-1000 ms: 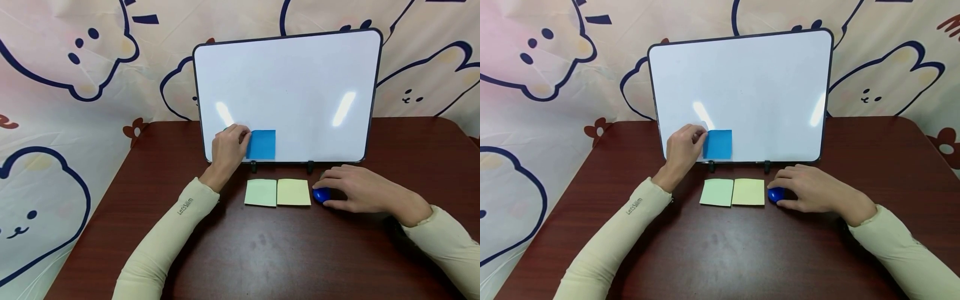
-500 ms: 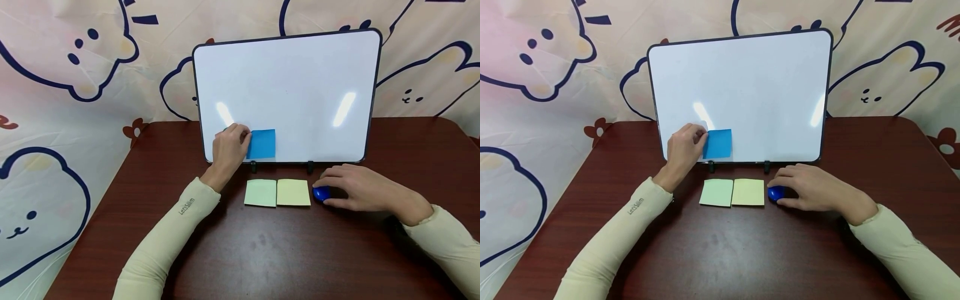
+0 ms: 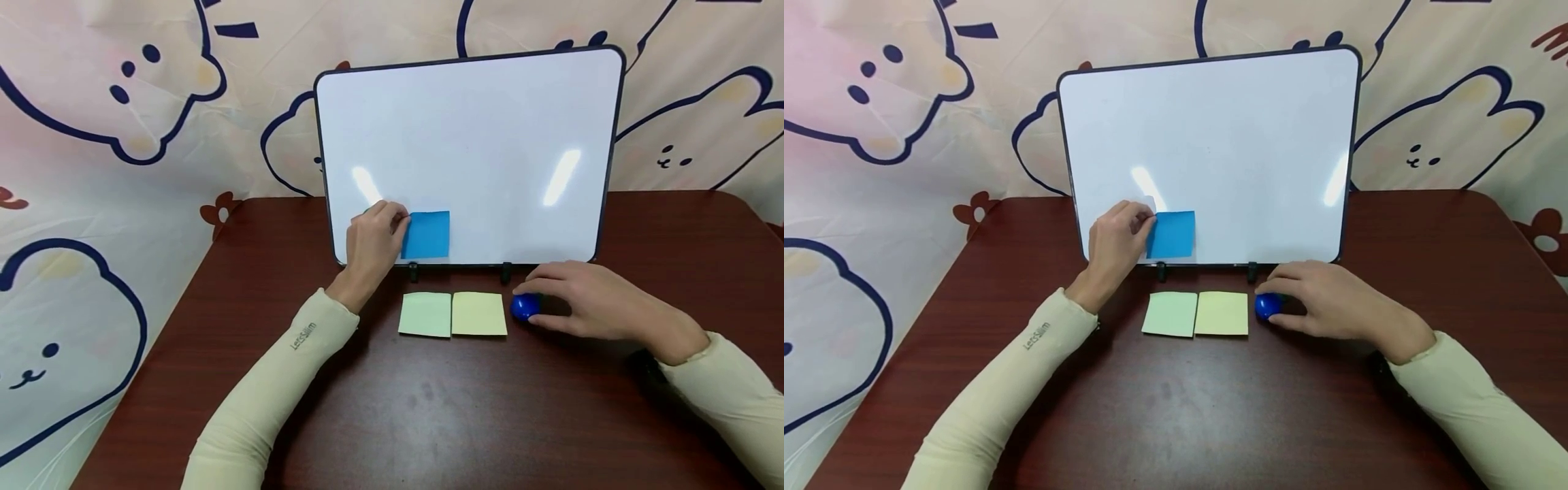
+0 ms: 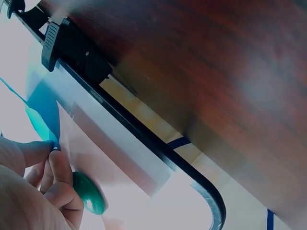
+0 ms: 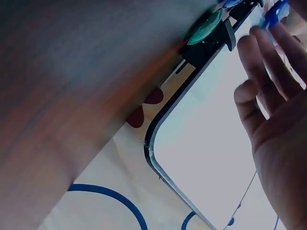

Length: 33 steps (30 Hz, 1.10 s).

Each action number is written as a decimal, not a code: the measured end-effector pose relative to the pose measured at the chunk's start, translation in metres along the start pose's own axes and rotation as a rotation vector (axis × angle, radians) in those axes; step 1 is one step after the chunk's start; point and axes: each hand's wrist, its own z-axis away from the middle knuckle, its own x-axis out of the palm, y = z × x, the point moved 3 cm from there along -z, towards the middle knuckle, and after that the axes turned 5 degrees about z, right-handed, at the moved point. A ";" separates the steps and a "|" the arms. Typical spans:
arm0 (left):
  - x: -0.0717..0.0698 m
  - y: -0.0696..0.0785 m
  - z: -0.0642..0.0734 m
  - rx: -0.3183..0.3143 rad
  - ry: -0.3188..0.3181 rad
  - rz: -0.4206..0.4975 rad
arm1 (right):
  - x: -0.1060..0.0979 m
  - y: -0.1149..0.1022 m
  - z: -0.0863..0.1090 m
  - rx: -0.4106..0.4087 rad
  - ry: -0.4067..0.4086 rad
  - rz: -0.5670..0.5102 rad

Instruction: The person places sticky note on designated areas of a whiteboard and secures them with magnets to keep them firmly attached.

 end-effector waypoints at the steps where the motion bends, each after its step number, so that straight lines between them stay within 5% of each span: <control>1: 0.000 0.000 0.000 0.003 0.001 0.001 | -0.001 0.001 0.000 0.005 0.015 0.011; 14: 0.000 0.000 0.001 -0.005 -0.024 0.022 | -0.006 0.019 0.002 -0.018 0.193 0.053; 33: -0.002 0.000 -0.001 -0.025 -0.037 0.036 | -0.002 0.013 -0.017 -0.023 0.188 0.053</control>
